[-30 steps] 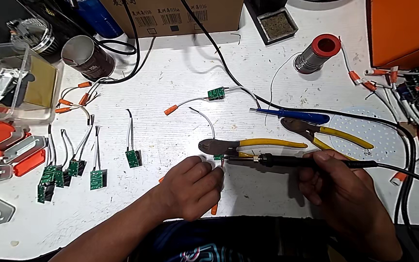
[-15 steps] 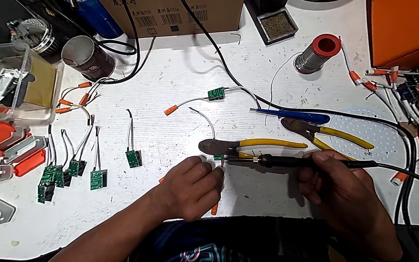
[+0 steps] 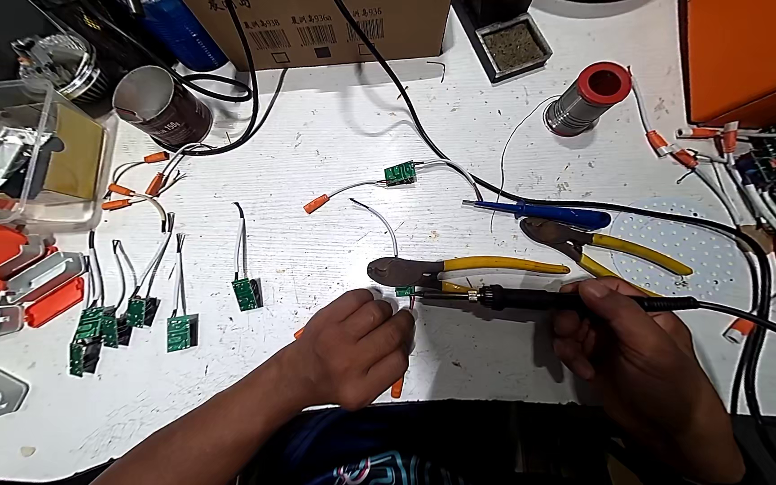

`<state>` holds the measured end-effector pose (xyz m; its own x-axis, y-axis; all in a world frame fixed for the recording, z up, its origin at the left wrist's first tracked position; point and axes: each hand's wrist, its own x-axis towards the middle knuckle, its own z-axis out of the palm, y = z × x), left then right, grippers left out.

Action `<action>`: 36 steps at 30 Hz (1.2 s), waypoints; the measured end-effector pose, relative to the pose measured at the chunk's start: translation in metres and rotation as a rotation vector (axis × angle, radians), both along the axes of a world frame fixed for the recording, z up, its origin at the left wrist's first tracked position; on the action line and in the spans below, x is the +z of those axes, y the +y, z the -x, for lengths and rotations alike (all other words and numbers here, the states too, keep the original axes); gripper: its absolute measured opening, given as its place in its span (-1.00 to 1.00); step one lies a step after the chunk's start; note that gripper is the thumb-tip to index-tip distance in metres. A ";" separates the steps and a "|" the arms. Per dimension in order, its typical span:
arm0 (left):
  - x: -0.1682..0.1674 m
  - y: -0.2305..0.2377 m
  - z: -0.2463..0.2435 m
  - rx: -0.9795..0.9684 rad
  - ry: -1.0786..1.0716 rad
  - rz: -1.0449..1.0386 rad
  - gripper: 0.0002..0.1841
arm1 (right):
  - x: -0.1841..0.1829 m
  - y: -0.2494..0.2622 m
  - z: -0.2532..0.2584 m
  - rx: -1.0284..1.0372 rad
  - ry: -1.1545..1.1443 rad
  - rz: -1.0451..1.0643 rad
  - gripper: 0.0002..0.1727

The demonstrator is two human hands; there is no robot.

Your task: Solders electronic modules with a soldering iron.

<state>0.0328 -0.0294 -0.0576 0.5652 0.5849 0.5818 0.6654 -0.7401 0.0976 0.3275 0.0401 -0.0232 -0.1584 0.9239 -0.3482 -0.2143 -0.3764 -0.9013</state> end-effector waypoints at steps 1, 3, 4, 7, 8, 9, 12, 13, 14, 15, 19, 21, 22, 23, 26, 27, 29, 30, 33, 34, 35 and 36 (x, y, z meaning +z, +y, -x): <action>0.000 0.000 0.000 -0.001 0.000 0.001 -0.86 | 0.000 0.000 0.000 -0.006 0.003 0.002 -0.67; 0.000 0.000 0.000 -0.001 -0.003 0.004 -0.86 | 0.000 0.000 0.000 -0.019 0.012 0.004 -0.67; 0.000 0.000 0.000 -0.001 0.000 0.004 -0.86 | 0.000 0.000 -0.001 -0.020 0.014 0.005 -0.67; 0.000 0.000 0.000 -0.002 -0.002 0.007 -0.86 | 0.001 0.000 0.000 -0.017 0.011 0.012 -0.66; 0.000 0.000 0.000 -0.001 0.000 0.004 -0.86 | 0.001 0.000 0.000 -0.016 0.009 0.011 -0.66; 0.000 0.000 0.000 -0.001 0.000 0.003 -0.86 | 0.001 0.000 0.000 -0.016 0.011 0.009 -0.66; 0.000 0.000 0.000 0.000 -0.002 0.004 -0.87 | 0.001 0.000 0.001 -0.015 0.014 0.004 -0.67; 0.000 0.000 0.000 -0.001 -0.003 0.004 -0.87 | 0.001 0.000 0.001 -0.014 0.013 0.001 -0.68; 0.000 0.000 0.000 -0.002 -0.005 0.004 -0.87 | 0.001 0.000 0.001 -0.013 0.013 -0.001 -0.68; 0.000 0.000 0.000 -0.003 -0.003 0.005 -0.87 | 0.001 0.000 0.001 -0.012 0.011 -0.002 -0.68; 0.001 0.000 0.000 0.000 -0.007 0.006 -0.87 | 0.001 0.000 0.001 -0.002 -0.005 -0.008 -0.68; 0.001 0.000 0.000 0.000 -0.005 0.006 -0.87 | 0.001 -0.001 0.001 -0.003 -0.007 -0.009 -0.68; 0.001 0.000 0.000 0.000 -0.005 0.006 -0.87 | 0.001 -0.001 0.001 -0.003 -0.006 -0.008 -0.68; 0.000 0.000 0.000 0.000 -0.004 0.006 -0.86 | 0.001 -0.001 0.001 -0.006 -0.004 -0.008 -0.68; 0.000 0.000 0.000 0.000 -0.006 0.008 -0.86 | 0.001 0.000 0.001 -0.009 0.001 -0.008 -0.68; 0.000 0.000 0.000 0.000 -0.007 0.008 -0.87 | 0.000 0.000 0.000 -0.006 0.000 -0.011 -0.68; 0.000 0.000 0.000 -0.002 -0.009 0.010 -0.87 | 0.000 0.000 0.000 0.001 0.003 -0.014 -0.68; 0.000 0.000 0.000 -0.002 -0.009 0.010 -0.87 | -0.001 0.000 0.000 0.002 0.006 -0.015 -0.69; 0.000 0.000 0.000 -0.005 -0.009 0.013 -0.87 | -0.001 0.000 -0.001 0.005 0.007 -0.024 -0.69; 0.000 0.000 0.000 -0.005 -0.009 0.015 -0.87 | -0.001 0.000 0.000 0.004 0.006 -0.025 -0.70; 0.000 0.000 0.000 -0.003 -0.009 0.016 -0.87 | -0.001 -0.001 0.000 0.003 0.003 -0.024 -0.70; 0.000 0.000 0.000 -0.002 -0.010 0.015 -0.87 | -0.001 -0.001 0.000 0.000 0.003 -0.024 -0.70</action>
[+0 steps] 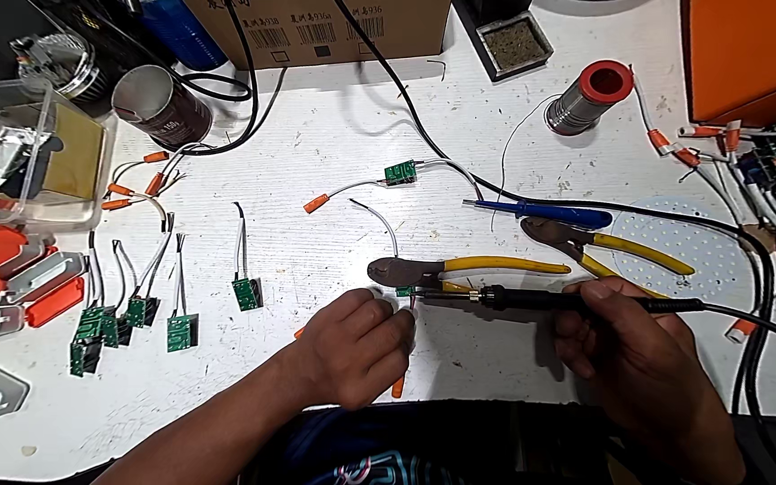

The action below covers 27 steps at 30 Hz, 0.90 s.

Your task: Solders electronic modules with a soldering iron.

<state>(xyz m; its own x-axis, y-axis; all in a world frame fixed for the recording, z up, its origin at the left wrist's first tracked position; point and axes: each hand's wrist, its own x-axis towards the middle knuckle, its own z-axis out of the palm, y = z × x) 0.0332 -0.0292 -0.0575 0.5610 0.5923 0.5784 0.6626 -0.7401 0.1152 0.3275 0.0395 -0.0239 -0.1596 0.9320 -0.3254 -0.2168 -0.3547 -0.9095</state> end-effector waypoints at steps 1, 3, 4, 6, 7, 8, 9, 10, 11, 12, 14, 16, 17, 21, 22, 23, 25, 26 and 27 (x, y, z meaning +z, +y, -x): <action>0.000 0.000 0.000 0.001 0.000 -0.001 -0.87 | 0.000 0.000 0.000 -0.002 0.001 -0.001 -0.70; 0.000 0.000 0.000 -0.001 0.004 -0.001 -0.86 | 0.000 -0.001 0.000 -0.002 0.004 -0.003 -0.70; 0.000 0.000 0.000 -0.003 0.004 0.001 -0.86 | 0.000 -0.001 0.000 -0.002 0.004 -0.004 -0.70; 0.000 0.000 0.001 -0.001 0.004 0.000 -0.86 | 0.000 -0.001 0.000 -0.003 0.003 -0.005 -0.69; 0.000 0.000 0.001 0.001 0.005 0.000 -0.87 | 0.000 -0.001 0.000 -0.005 0.001 -0.004 -0.69; 0.000 0.000 0.001 0.001 0.005 -0.002 -0.87 | 0.000 -0.001 0.000 -0.006 -0.001 -0.004 -0.69; 0.000 0.000 0.001 0.001 0.005 -0.003 -0.87 | 0.001 -0.001 0.000 -0.008 0.000 -0.004 -0.68; 0.000 0.000 0.001 -0.001 0.004 -0.004 -0.87 | 0.001 -0.001 0.000 -0.010 0.000 -0.005 -0.68; 0.000 0.000 0.001 -0.001 0.003 -0.004 -0.87 | 0.001 -0.001 0.001 -0.012 0.002 -0.005 -0.68; 0.000 0.001 0.001 0.001 0.003 -0.005 -0.87 | 0.001 -0.001 0.001 -0.013 0.006 -0.005 -0.68; 0.000 0.000 0.001 0.003 0.001 -0.002 -0.87 | 0.001 -0.001 0.001 -0.013 0.003 -0.001 -0.68; 0.000 0.000 0.001 0.004 0.000 0.000 -0.87 | 0.001 -0.001 0.000 -0.011 0.001 0.002 -0.68; 0.000 0.000 0.001 0.004 0.001 0.000 -0.87 | 0.001 -0.001 0.000 -0.012 0.003 0.003 -0.68; -0.001 0.001 0.001 0.002 -0.002 -0.007 -0.87 | 0.001 -0.001 0.000 -0.011 0.013 -0.003 -0.69; -0.001 0.001 0.000 0.002 -0.005 -0.006 -0.87 | 0.001 -0.001 0.000 -0.011 0.014 -0.003 -0.68; -0.001 0.001 0.000 0.002 -0.007 -0.004 -0.87 | 0.001 -0.001 0.000 -0.013 0.014 -0.001 -0.69; -0.001 0.001 0.001 0.002 -0.007 -0.004 -0.87 | 0.001 -0.001 0.000 -0.014 0.012 0.002 -0.68; -0.001 0.001 0.001 0.001 -0.005 -0.004 -0.87 | 0.001 -0.001 0.000 -0.017 0.009 0.006 -0.68; -0.001 0.001 0.001 0.001 -0.002 -0.006 -0.88 | 0.001 -0.001 0.000 -0.017 0.008 0.007 -0.69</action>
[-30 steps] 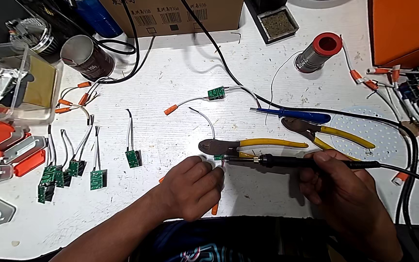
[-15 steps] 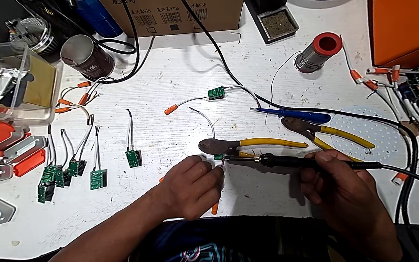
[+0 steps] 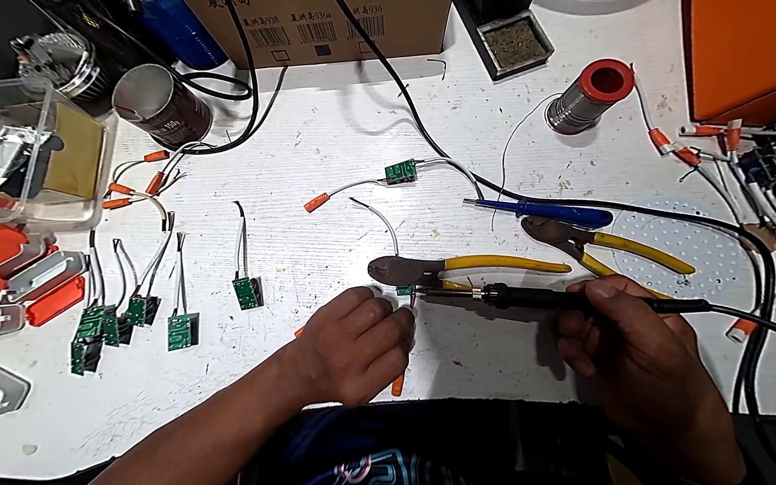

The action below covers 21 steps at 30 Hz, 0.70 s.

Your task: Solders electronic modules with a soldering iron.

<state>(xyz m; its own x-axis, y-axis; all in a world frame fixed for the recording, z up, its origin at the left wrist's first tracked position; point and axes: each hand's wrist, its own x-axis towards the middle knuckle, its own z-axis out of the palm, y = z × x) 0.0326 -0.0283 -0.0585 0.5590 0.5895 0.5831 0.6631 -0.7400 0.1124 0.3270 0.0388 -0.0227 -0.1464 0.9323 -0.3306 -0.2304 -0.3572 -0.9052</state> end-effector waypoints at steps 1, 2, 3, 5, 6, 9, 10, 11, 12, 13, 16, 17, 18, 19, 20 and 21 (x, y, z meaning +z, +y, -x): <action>0.000 0.000 0.000 -0.001 0.001 0.000 -0.88 | 0.000 0.000 0.000 0.000 0.002 0.001 -0.69; 0.000 0.000 0.000 -0.001 0.001 0.002 -0.88 | 0.000 0.000 0.000 -0.002 0.003 0.001 -0.69; 0.000 0.000 0.000 -0.001 0.001 0.002 -0.88 | 0.000 0.000 0.000 -0.001 0.005 0.001 -0.69; 0.000 0.000 0.000 0.000 -0.002 0.003 -0.88 | 0.000 0.000 0.000 0.002 0.006 -0.002 -0.69; 0.000 0.000 0.000 0.000 -0.003 0.002 -0.88 | 0.000 0.000 0.000 0.006 0.006 -0.005 -0.69; 0.000 0.000 0.000 -0.001 -0.002 0.004 -0.88 | -0.001 0.000 0.000 0.013 -0.002 -0.015 -0.70; 0.000 0.000 0.000 -0.002 -0.003 0.005 -0.88 | -0.001 0.000 0.000 0.014 -0.005 -0.019 -0.71; 0.000 0.000 0.000 -0.001 -0.004 0.006 -0.88 | -0.001 0.000 0.000 0.015 -0.005 -0.022 -0.71; 0.000 0.000 0.000 -0.001 -0.005 0.006 -0.88 | -0.001 0.000 0.000 0.015 -0.005 -0.022 -0.71; 0.000 0.000 0.000 0.000 -0.007 0.006 -0.88 | -0.001 0.000 0.000 0.012 -0.004 -0.021 -0.71; 0.000 0.000 0.000 -0.001 -0.012 0.009 -0.88 | -0.001 -0.001 0.000 0.008 -0.013 -0.019 -0.72; 0.000 0.000 0.000 0.000 -0.011 0.007 -0.88 | -0.001 -0.001 0.000 0.008 -0.013 -0.020 -0.72; 0.000 0.000 0.000 0.001 -0.010 0.005 -0.88 | -0.001 -0.001 0.000 0.008 -0.012 -0.021 -0.72; 0.000 0.000 0.000 0.002 -0.011 0.004 -0.88 | -0.001 -0.001 0.000 0.011 -0.011 -0.022 -0.72; 0.000 0.000 0.000 0.002 -0.010 0.005 -0.88 | -0.001 -0.001 0.000 0.014 -0.009 -0.026 -0.72; 0.000 0.000 0.000 0.001 -0.011 0.008 -0.88 | -0.001 -0.001 0.000 0.015 -0.005 -0.030 -0.72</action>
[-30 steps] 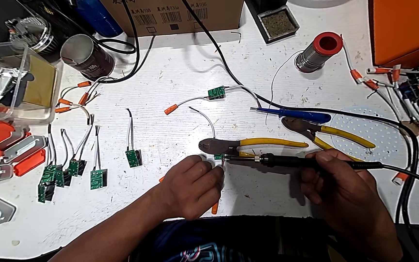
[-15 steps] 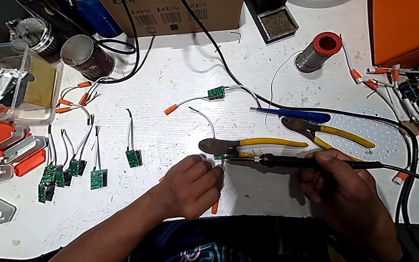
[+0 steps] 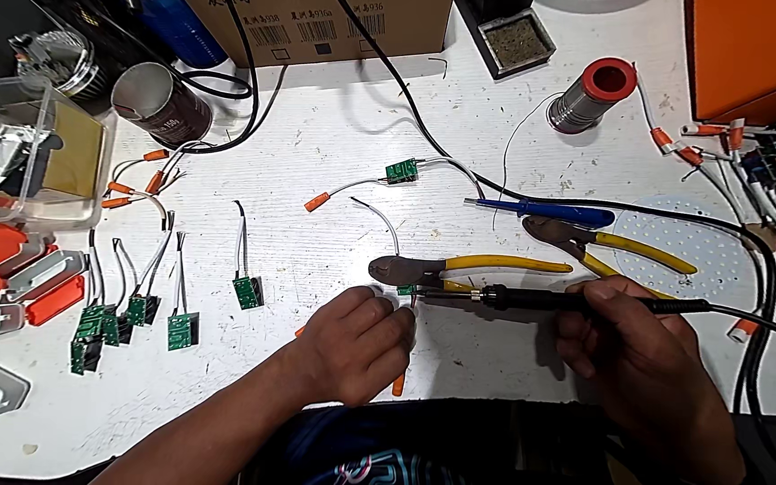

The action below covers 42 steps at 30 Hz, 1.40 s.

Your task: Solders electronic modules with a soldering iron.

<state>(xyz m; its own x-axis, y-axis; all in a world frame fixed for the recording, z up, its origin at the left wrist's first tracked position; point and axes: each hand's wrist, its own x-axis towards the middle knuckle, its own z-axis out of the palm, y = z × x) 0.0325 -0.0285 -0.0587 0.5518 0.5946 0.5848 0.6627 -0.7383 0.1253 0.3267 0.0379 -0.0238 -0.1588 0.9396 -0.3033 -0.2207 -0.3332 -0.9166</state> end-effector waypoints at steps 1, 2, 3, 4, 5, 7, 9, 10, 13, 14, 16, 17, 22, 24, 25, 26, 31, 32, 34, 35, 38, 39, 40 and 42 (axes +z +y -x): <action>0.000 0.000 0.000 -0.001 -0.001 0.002 -0.88 | 0.000 0.000 0.000 0.000 0.005 -0.003 -0.72; 0.000 0.000 0.000 -0.001 -0.002 0.004 -0.88 | 0.000 0.000 0.000 -0.001 0.009 -0.004 -0.72; 0.000 0.000 0.000 -0.001 -0.003 0.004 -0.88 | -0.001 0.000 0.000 0.000 0.009 -0.003 -0.72; 0.000 0.000 0.000 -0.001 -0.001 0.004 -0.88 | -0.001 0.000 0.000 0.000 0.006 -0.002 -0.72; 0.000 0.000 0.000 0.000 0.001 0.005 -0.88 | -0.001 0.000 0.000 0.000 0.004 -0.003 -0.72; 0.000 0.000 0.000 -0.002 0.003 0.005 -0.88 | -0.001 0.000 0.000 0.000 0.001 -0.005 -0.73; 0.000 0.000 0.000 -0.001 0.003 0.004 -0.88 | -0.001 0.000 0.000 0.003 0.004 -0.009 -0.73; 0.000 0.000 0.000 -0.001 0.002 0.004 -0.88 | -0.001 0.000 0.000 0.004 0.003 -0.012 -0.73; 0.000 0.000 0.000 -0.002 -0.001 0.004 -0.88 | -0.001 -0.001 0.000 0.004 -0.003 -0.015 -0.73; 0.000 0.000 0.000 -0.001 -0.001 0.002 -0.88 | -0.001 -0.001 0.000 0.005 -0.001 -0.015 -0.73; 0.000 0.000 0.000 0.000 0.000 0.000 -0.88 | -0.001 0.000 0.000 0.005 0.005 -0.009 -0.72; 0.000 0.000 0.000 0.000 0.000 0.001 -0.88 | -0.001 0.000 -0.001 0.001 0.008 -0.005 -0.70; 0.000 0.000 0.000 -0.002 0.002 0.001 -0.88 | -0.001 0.000 -0.001 -0.008 0.023 -0.002 -0.69; 0.000 0.000 0.000 -0.002 0.001 0.003 -0.88 | -0.001 0.000 -0.001 -0.011 0.026 -0.008 -0.70; 0.000 0.000 0.000 -0.002 0.001 0.003 -0.88 | -0.002 0.000 -0.002 -0.012 0.031 -0.008 -0.70; 0.000 0.000 0.000 -0.002 0.001 0.003 -0.88 | -0.002 0.000 -0.002 -0.018 0.045 -0.006 -0.69; 0.000 0.000 0.000 0.006 -0.010 -0.010 -0.89 | -0.005 -0.003 -0.006 -0.043 0.155 -0.011 -0.73; -0.001 0.000 0.000 0.008 -0.012 -0.014 -0.89 | -0.006 -0.004 -0.007 -0.042 0.173 -0.026 -0.73; -0.001 0.000 0.000 0.008 -0.016 -0.015 -0.89 | -0.007 -0.007 -0.008 -0.039 0.217 -0.065 -0.74; -0.001 0.000 0.000 0.007 -0.016 -0.015 -0.89 | -0.006 -0.008 -0.009 -0.039 0.238 -0.083 -0.73; -0.001 0.000 -0.001 0.016 -0.012 -0.015 -0.89 | -0.003 -0.009 -0.015 -0.040 0.247 -0.187 -0.68; -0.001 0.001 -0.001 0.020 -0.011 -0.016 -0.90 | -0.003 -0.008 -0.019 -0.033 0.238 -0.245 -0.68; -0.001 0.001 -0.001 0.024 -0.010 -0.016 -0.90 | -0.003 -0.005 -0.024 -0.034 0.228 -0.296 -0.67; -0.001 0.001 -0.002 0.030 -0.010 -0.023 -0.90 | -0.002 0.001 -0.034 -0.063 0.194 -0.367 -0.69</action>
